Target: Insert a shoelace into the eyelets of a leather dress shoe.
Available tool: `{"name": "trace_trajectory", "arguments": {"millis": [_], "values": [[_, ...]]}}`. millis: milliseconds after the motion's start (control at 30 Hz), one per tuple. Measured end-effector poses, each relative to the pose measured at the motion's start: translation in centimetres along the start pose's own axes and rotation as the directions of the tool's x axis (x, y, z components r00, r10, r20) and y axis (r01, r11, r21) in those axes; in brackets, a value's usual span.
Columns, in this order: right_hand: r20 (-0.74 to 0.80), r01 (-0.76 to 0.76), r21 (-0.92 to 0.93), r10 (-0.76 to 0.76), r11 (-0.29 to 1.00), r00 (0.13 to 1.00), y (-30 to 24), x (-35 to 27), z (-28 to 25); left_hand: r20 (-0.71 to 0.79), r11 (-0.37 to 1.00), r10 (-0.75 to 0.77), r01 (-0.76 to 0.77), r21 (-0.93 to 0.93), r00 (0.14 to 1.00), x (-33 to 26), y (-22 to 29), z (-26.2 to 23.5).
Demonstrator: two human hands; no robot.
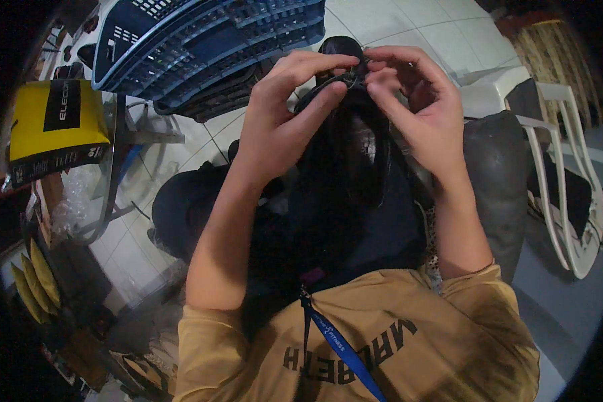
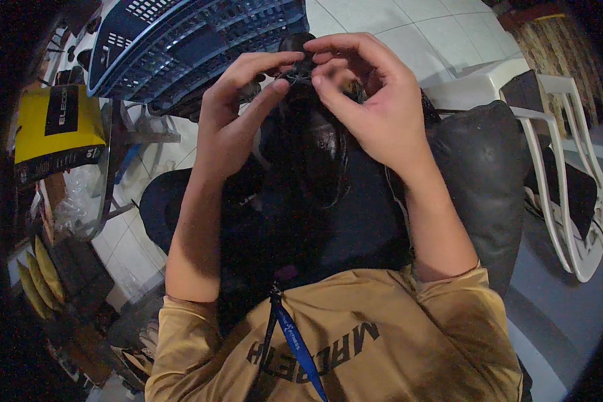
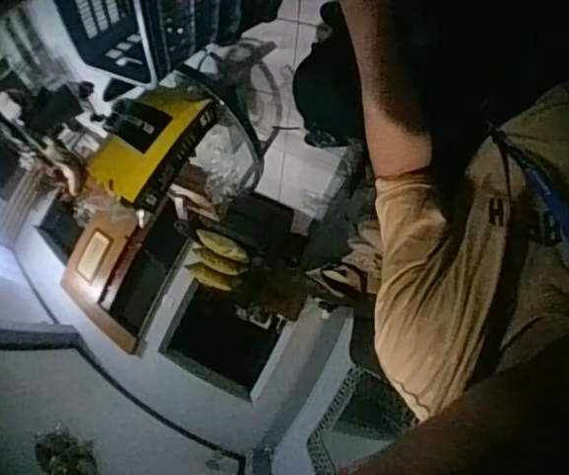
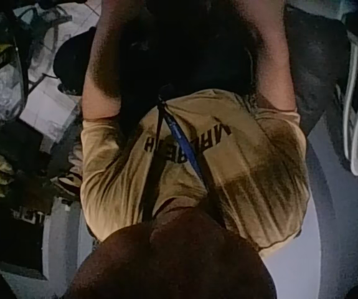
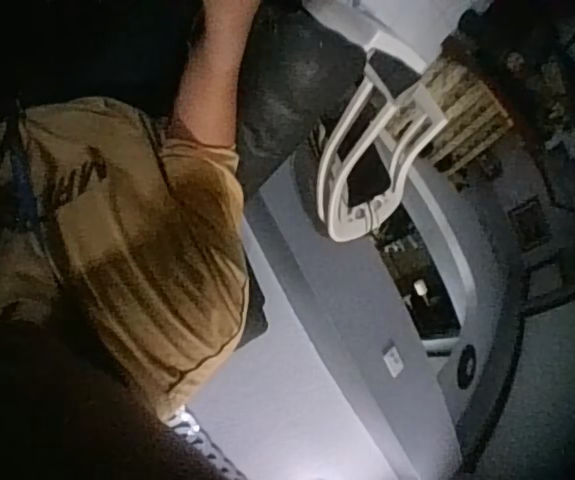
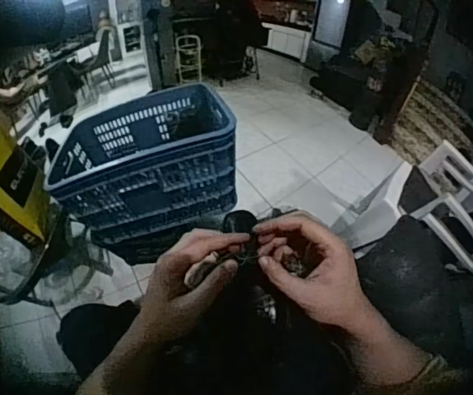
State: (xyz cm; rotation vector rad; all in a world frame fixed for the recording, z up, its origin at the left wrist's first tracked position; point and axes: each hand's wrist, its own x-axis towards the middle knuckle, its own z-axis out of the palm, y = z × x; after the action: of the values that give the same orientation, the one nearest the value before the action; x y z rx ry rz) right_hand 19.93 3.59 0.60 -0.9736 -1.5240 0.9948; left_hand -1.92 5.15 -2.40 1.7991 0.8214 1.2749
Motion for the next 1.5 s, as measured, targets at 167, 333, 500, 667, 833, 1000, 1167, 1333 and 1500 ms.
{"name": "trace_trajectory", "arguments": {"millis": [167,333,500,667,833,1000,1167,1333,1500], "values": [[0.018,-0.01,-0.117,0.012,0.993,1.0,-0.6,0.1,-0.4,0.016,0.998,0.046,-0.046,0.046,0.999,-0.1,0.0,0.3],[0.045,-0.026,-0.227,0.037,0.974,0.998,-1.6,0.6,-0.1,-0.07,0.995,0.059,-0.053,0.088,0.996,-0.4,-0.4,0.7],[0.019,0.015,-0.266,-0.01,0.964,1.0,-1.9,0.6,0.1,-0.136,1.0,-0.028,0.027,-0.008,0.99,-0.8,0.1,0.9],[0.014,0.019,-0.206,-0.016,0.978,1.0,-1.3,0.8,-0.1,-0.127,0.996,-0.074,0.067,-0.057,0.989,-0.7,0.5,0.9],[0.025,0.006,-0.15,-0.002,0.989,1.0,-1.4,1.1,0.0,-0.131,0.994,-0.072,0.06,-0.088,0.989,-0.9,0.2,0.6],[0.049,-0.044,-0.253,0.058,0.967,0.997,-1.6,1.1,0.0,-0.159,0.995,-0.076,0.064,-0.081,0.984,-0.9,0.1,0.7],[0.066,-0.054,-0.281,0.075,0.958,0.995,-2.2,1.2,-0.4,-0.167,0.993,-0.065,0.047,-0.108,0.984,-0.9,0.0,0.8],[0.113,-0.031,-0.3,0.067,0.953,0.991,-2.7,1.4,-0.4,-0.144,0.996,-0.068,0.06,-0.061,0.987,-0.8,0.5,0.5],[0.132,0.048,-0.353,-0.001,0.934,0.991,-2.5,1.7,-0.6,-0.162,0.998,-0.021,0.01,-0.069,0.987,-0.9,0.1,0.4]]}}
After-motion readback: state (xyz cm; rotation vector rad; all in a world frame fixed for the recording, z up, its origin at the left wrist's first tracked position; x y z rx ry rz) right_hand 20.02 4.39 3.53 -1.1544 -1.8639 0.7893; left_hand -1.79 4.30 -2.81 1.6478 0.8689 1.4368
